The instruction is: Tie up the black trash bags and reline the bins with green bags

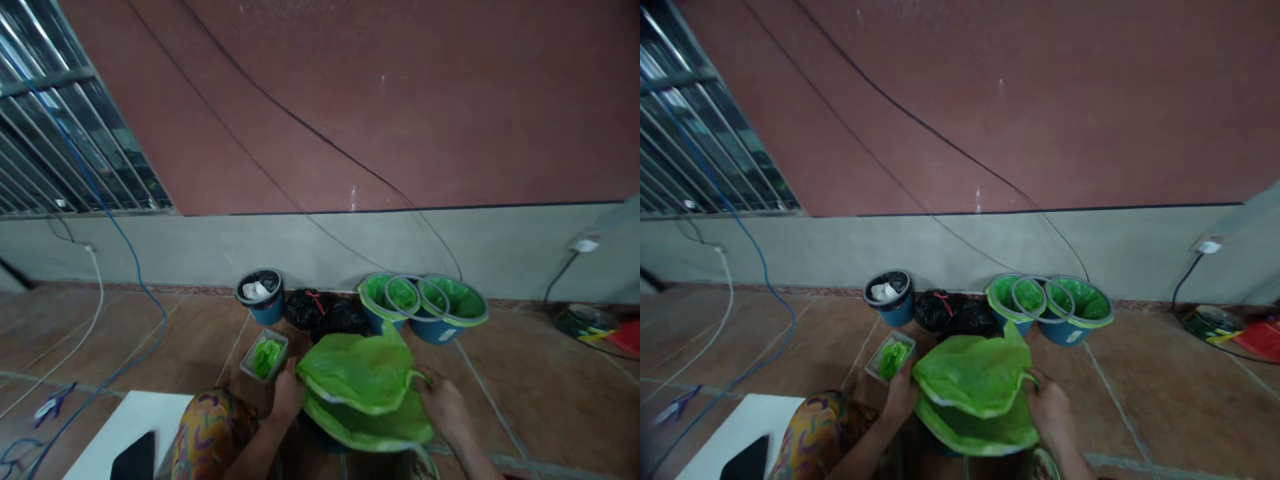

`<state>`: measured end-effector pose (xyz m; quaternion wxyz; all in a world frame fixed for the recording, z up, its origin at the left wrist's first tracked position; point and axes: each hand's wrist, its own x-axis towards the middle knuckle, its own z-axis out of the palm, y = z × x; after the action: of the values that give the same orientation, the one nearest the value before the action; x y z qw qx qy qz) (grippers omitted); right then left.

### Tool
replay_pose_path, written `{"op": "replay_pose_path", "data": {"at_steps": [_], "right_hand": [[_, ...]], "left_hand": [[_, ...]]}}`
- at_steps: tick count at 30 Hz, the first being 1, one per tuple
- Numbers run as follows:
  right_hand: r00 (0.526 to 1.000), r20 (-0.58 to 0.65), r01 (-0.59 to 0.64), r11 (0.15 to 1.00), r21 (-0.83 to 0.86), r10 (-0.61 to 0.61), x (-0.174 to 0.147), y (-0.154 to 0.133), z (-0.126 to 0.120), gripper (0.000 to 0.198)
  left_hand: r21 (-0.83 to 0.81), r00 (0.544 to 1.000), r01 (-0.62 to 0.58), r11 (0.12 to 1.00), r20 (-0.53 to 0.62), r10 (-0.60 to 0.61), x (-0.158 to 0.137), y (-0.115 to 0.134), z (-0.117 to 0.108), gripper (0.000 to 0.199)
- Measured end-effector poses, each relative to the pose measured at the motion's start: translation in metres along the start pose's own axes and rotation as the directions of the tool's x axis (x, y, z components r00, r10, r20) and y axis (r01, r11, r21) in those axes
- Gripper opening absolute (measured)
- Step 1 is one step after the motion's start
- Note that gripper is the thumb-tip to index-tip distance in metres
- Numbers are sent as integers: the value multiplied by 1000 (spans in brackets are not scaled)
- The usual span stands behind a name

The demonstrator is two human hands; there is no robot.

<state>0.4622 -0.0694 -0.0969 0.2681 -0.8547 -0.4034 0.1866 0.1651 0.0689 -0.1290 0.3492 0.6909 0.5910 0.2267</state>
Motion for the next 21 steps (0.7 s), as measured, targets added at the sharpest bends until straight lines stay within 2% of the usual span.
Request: {"op": "replay_pose_path", "data": {"at_steps": [2,5,9,11,13,15,17,19,21], "right_hand": [[998,-58,4,1000,-4,-4,0,-6,-14,44],[994,-112,-5,992,-122,-8,-1,-15,-33,48],[994,-106,-27,956,-291,-5,-12,-16,-34,51],[982,-186,-29,936,-351,-40,-24,-20,-29,54],[927,-340,24,927,-374,-161,-40,-31,-23,56],[828,-444,190,916,-353,-343,-59,-48,-12,52],[755,-408,444,858,-258,-513,-82,-68,7,38],[741,-193,643,763,-71,-643,-101,-85,34,30],[784,-7,620,782,68,-621,-108,-92,64,34]], "left_hand": [[22,993,69,997,-100,-67,-1,-8,-3,47],[-53,974,124,991,-183,-132,4,-5,-11,40],[-314,947,184,931,-197,-253,3,1,-10,22],[-448,943,183,875,-172,-285,-1,3,-6,18],[-519,950,164,839,-148,-277,-6,5,-3,20],[-528,956,145,837,-142,-256,-10,8,-2,22],[-499,962,131,856,-146,-232,-12,12,-2,23],[-472,970,112,874,-137,-199,-15,17,-3,24],[-466,981,92,880,-107,-159,-18,21,-6,24]]}}
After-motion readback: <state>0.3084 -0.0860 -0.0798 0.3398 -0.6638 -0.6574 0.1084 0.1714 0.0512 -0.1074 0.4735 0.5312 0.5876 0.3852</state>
